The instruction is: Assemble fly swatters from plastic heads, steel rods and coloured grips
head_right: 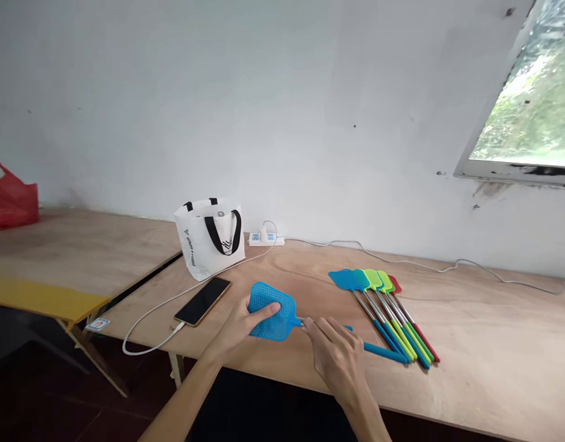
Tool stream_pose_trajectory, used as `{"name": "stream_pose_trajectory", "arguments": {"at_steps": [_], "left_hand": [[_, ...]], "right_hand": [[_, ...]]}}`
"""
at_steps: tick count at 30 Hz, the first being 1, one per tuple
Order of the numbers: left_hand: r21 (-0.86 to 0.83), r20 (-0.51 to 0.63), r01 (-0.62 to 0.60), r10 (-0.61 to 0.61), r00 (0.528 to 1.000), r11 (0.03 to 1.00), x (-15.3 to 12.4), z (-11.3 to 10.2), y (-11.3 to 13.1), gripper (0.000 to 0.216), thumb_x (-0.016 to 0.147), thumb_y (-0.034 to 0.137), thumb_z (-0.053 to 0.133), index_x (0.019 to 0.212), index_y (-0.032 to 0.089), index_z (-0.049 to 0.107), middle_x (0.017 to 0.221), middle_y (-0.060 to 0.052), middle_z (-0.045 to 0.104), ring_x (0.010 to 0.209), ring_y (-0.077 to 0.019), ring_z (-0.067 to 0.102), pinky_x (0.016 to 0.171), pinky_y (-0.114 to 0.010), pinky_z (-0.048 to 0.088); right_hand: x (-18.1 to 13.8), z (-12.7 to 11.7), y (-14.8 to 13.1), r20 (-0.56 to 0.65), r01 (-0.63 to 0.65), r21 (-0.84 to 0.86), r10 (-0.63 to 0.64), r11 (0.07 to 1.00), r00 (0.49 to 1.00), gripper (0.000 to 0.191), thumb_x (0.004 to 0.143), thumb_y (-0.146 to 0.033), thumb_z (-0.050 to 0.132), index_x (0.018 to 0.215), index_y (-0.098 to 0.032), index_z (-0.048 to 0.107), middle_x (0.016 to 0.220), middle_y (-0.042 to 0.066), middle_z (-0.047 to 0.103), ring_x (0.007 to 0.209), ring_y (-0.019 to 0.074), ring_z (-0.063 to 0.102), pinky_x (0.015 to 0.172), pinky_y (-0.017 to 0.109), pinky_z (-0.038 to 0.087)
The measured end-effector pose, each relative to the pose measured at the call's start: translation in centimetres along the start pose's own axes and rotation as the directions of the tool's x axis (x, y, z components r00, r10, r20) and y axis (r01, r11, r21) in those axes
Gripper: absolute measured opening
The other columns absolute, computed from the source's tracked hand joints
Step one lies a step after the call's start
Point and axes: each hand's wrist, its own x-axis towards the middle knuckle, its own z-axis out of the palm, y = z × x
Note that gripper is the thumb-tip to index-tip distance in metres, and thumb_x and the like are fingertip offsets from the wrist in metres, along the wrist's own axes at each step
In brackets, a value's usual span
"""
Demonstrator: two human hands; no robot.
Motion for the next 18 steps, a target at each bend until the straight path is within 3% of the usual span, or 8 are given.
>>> {"name": "stream_pose_trajectory", "arguments": {"at_steps": [4, 7, 11, 14, 18], "left_hand": [[0.165, 0.13, -0.221, 0.201, 0.971, 0.961, -0.2, -0.7, -0.3, 0.027, 0.07, 0.04, 0.087, 0.061, 0.02, 0.073, 0.065, -0.003, 0.068, 0.066, -0.0195, 0.063, 0.065, -0.029, 0.052], [0.23, 0.166, -0.3, 0.266, 0.95, 0.926, -0.6, -1.1, -0.2, 0.021, 0.073, 0.038, 0.085, 0.065, 0.021, 0.075, 0.069, -0.004, 0.069, 0.07, -0.0207, 0.064, 0.069, -0.03, 0.051], [0.214, 0.047, -0.229, 0.224, 0.973, 0.95, -0.5, -1.1, 0.0, 0.032, 0.079, 0.044, 0.079, 0.063, 0.018, 0.067, 0.062, -0.001, 0.062, 0.06, -0.0156, 0.057, 0.058, -0.026, 0.046], [0.17, 0.022, -0.169, 0.168, 0.986, 0.971, 0.2, -1.2, -0.1, 0.041, 0.078, 0.049, 0.079, 0.059, 0.018, 0.058, 0.059, 0.001, 0.057, 0.055, -0.0132, 0.052, 0.053, -0.023, 0.042], [0.117, -0.091, -0.105, 0.116, 0.989, 0.988, 1.6, -2.2, -0.9, 0.038, 0.076, 0.049, 0.08, 0.069, 0.018, 0.061, 0.067, -0.001, 0.061, 0.063, -0.0161, 0.058, 0.057, -0.024, 0.046]], "right_hand": [[0.1, -0.7, 0.1, 0.124, -0.108, 0.203, 0.084, 0.973, 0.989, 0.027, 0.103, -0.027, 0.049, 0.1, -0.024, 0.076, 0.067, 0.001, 0.065, 0.059, 0.0117, 0.06, 0.055, 0.023, 0.04], [0.2, -0.7, -0.3, 0.235, -0.207, 0.309, 0.136, 0.928, 0.962, 0.029, 0.103, -0.034, 0.049, 0.102, -0.025, 0.077, 0.066, 0.0, 0.064, 0.057, 0.0128, 0.06, 0.054, 0.022, 0.043], [0.2, 0.0, -0.7, 0.232, -0.235, 0.272, 0.173, 0.933, 0.957, 0.033, 0.105, -0.039, 0.046, 0.1, -0.025, 0.076, 0.074, 0.002, 0.071, 0.062, 0.0145, 0.065, 0.058, 0.023, 0.045], [-0.1, 0.7, -0.2, 0.27, -0.214, 0.19, 0.159, 0.958, 0.95, 0.031, 0.104, -0.043, 0.048, 0.112, -0.028, 0.074, 0.082, 0.003, 0.075, 0.065, 0.0155, 0.067, 0.06, 0.024, 0.047], [-0.8, 1.1, 1.9, 0.361, -0.246, 0.11, 0.192, 0.963, 0.913, 0.032, 0.102, -0.045, 0.05, 0.117, -0.028, 0.071, 0.088, 0.003, 0.076, 0.073, 0.0179, 0.07, 0.063, 0.026, 0.049]]}}
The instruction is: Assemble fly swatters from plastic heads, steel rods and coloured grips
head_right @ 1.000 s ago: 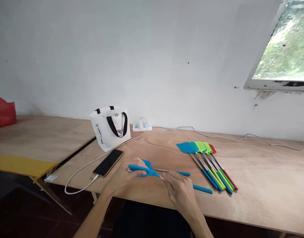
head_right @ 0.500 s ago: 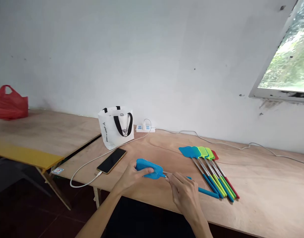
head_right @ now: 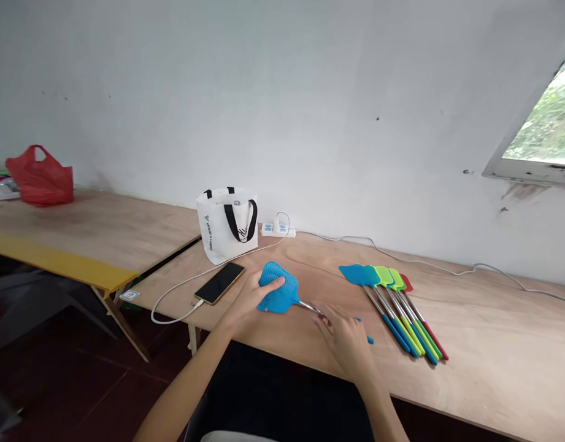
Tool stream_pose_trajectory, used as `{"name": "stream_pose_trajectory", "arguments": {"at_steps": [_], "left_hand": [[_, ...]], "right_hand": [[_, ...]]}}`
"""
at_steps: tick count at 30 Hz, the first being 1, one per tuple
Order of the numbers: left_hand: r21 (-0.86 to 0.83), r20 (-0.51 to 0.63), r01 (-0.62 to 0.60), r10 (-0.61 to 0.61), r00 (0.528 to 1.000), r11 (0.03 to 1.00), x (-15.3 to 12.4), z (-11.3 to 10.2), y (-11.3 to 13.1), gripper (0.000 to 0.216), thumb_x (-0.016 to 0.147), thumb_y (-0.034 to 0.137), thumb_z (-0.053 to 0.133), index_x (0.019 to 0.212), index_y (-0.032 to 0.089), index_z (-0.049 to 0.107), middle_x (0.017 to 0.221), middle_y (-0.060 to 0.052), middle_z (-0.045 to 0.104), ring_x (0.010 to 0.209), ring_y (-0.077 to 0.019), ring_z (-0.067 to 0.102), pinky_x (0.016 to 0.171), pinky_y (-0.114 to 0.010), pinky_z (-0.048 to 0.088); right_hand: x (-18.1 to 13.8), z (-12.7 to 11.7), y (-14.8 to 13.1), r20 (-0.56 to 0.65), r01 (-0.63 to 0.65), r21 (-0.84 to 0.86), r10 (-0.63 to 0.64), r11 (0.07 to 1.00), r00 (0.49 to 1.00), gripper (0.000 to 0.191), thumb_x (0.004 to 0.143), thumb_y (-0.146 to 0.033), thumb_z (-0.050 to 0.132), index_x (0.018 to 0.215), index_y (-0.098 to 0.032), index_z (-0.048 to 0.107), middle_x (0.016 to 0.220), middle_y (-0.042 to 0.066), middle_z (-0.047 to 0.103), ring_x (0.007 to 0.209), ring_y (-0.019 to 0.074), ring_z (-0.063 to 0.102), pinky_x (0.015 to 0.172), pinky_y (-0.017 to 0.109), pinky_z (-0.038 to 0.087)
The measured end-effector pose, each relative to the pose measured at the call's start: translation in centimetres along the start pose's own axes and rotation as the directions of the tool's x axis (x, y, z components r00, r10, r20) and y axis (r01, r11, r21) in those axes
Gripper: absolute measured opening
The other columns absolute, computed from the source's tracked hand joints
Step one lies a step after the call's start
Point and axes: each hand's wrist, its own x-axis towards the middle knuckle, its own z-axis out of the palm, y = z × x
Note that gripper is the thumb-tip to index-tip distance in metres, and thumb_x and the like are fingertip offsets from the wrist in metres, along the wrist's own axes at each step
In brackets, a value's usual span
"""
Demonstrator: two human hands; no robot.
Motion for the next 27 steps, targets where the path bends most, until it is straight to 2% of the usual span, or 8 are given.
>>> {"name": "stream_pose_trajectory", "arguments": {"at_steps": [3, 6, 10, 12, 15, 21, 24, 27], "left_hand": [[0.038, -0.053, 0.035, -0.033, 0.998, 0.999, 0.8, -1.3, -0.9, 0.034, 0.078, 0.046, 0.078, 0.091, 0.017, 0.067, 0.088, -0.005, 0.067, 0.081, -0.0202, 0.064, 0.067, -0.025, 0.051], [0.221, 0.046, 0.04, -0.052, 0.998, 0.974, 1.3, -3.0, -1.6, 0.05, 0.075, 0.043, 0.08, 0.117, 0.021, 0.064, 0.107, -0.005, 0.067, 0.095, -0.0211, 0.064, 0.072, -0.025, 0.051], [0.475, 0.327, -0.005, -0.172, 0.929, 0.88, 2.3, -4.8, -3.0, 0.051, 0.073, 0.051, 0.078, 0.111, 0.022, 0.064, 0.107, -0.003, 0.067, 0.096, -0.022, 0.063, 0.075, -0.027, 0.05], [0.582, 0.355, 0.006, -0.261, 0.898, 0.813, 2.8, -5.1, -4.2, 0.05, 0.072, 0.055, 0.077, 0.105, 0.02, 0.064, 0.102, -0.003, 0.069, 0.093, -0.0243, 0.064, 0.074, -0.029, 0.05], [0.701, 0.265, 0.028, -0.296, 0.918, 0.713, 3.4, -5.3, -6.0, 0.051, 0.073, 0.055, 0.076, 0.108, 0.02, 0.063, 0.103, -0.006, 0.07, 0.094, -0.0279, 0.066, 0.076, -0.033, 0.051], [0.783, 0.139, -0.051, -0.095, 0.986, 0.619, 4.1, -5.4, -7.9, 0.04, 0.083, 0.038, 0.072, 0.118, 0.024, 0.061, 0.127, -0.008, 0.067, 0.118, -0.0306, 0.061, 0.099, -0.041, 0.047], [0.824, 0.123, -0.126, 0.042, 0.992, 0.553, 4.1, -5.1, -8.4, 0.034, 0.087, 0.034, 0.069, 0.118, 0.022, 0.061, 0.128, -0.01, 0.065, 0.123, -0.0304, 0.057, 0.106, -0.042, 0.043], [0.872, 0.087, -0.116, 0.082, 0.993, 0.475, 3.9, -4.8, -8.6, 0.034, 0.09, 0.034, 0.067, 0.121, 0.02, 0.061, 0.126, -0.012, 0.064, 0.124, -0.0321, 0.054, 0.108, -0.047, 0.041]], "right_hand": [[0.0, -0.5, 2.0, 0.037, -0.051, 0.017, 0.05, 0.999, 0.998, 0.034, 0.101, -0.046, 0.048, 0.105, -0.025, 0.074, 0.093, 0.006, 0.077, 0.084, 0.0216, 0.072, 0.07, 0.029, 0.051], [0.0, -1.1, 3.3, 0.147, -0.124, 0.031, 0.118, 0.992, 0.982, 0.03, 0.099, -0.047, 0.051, 0.099, -0.026, 0.073, 0.094, 0.005, 0.077, 0.086, 0.0231, 0.072, 0.072, 0.031, 0.05], [0.1, -1.2, 3.6, 0.378, -0.223, -0.082, 0.237, 0.971, 0.895, 0.017, 0.092, -0.039, 0.06, 0.089, -0.027, 0.071, 0.091, 0.003, 0.076, 0.085, 0.0238, 0.069, 0.071, 0.031, 0.045], [0.1, -0.5, 3.7, 0.421, -0.223, -0.127, 0.256, 0.967, 0.87, 0.013, 0.091, -0.034, 0.062, 0.086, -0.025, 0.07, 0.092, 0.004, 0.074, 0.085, 0.0236, 0.068, 0.073, 0.031, 0.044], [0.1, 1.1, 4.0, 0.376, -0.169, -0.117, 0.201, 0.979, 0.905, 0.017, 0.095, -0.032, 0.056, 0.09, -0.025, 0.071, 0.101, 0.005, 0.072, 0.093, 0.0237, 0.067, 0.08, 0.033, 0.044], [-0.2, 3.8, 4.8, 0.195, -0.096, -0.205, 0.137, 0.974, 0.971, 0.029, 0.102, -0.032, 0.044, 0.108, -0.026, 0.072, 0.11, 0.008, 0.07, 0.108, 0.0256, 0.064, 0.093, 0.038, 0.045], [-0.4, 4.2, 4.6, 0.168, -0.079, -0.258, 0.125, 0.963, 0.978, 0.033, 0.101, -0.026, 0.042, 0.118, -0.026, 0.071, 0.114, 0.009, 0.07, 0.111, 0.0268, 0.063, 0.095, 0.041, 0.046], [-0.3, 3.5, 4.3, 0.123, -0.068, -0.242, 0.1, 0.968, 0.987, 0.039, 0.102, -0.024, 0.04, 0.131, -0.03, 0.066, 0.12, 0.009, 0.069, 0.115, 0.0273, 0.063, 0.097, 0.044, 0.048]]}}
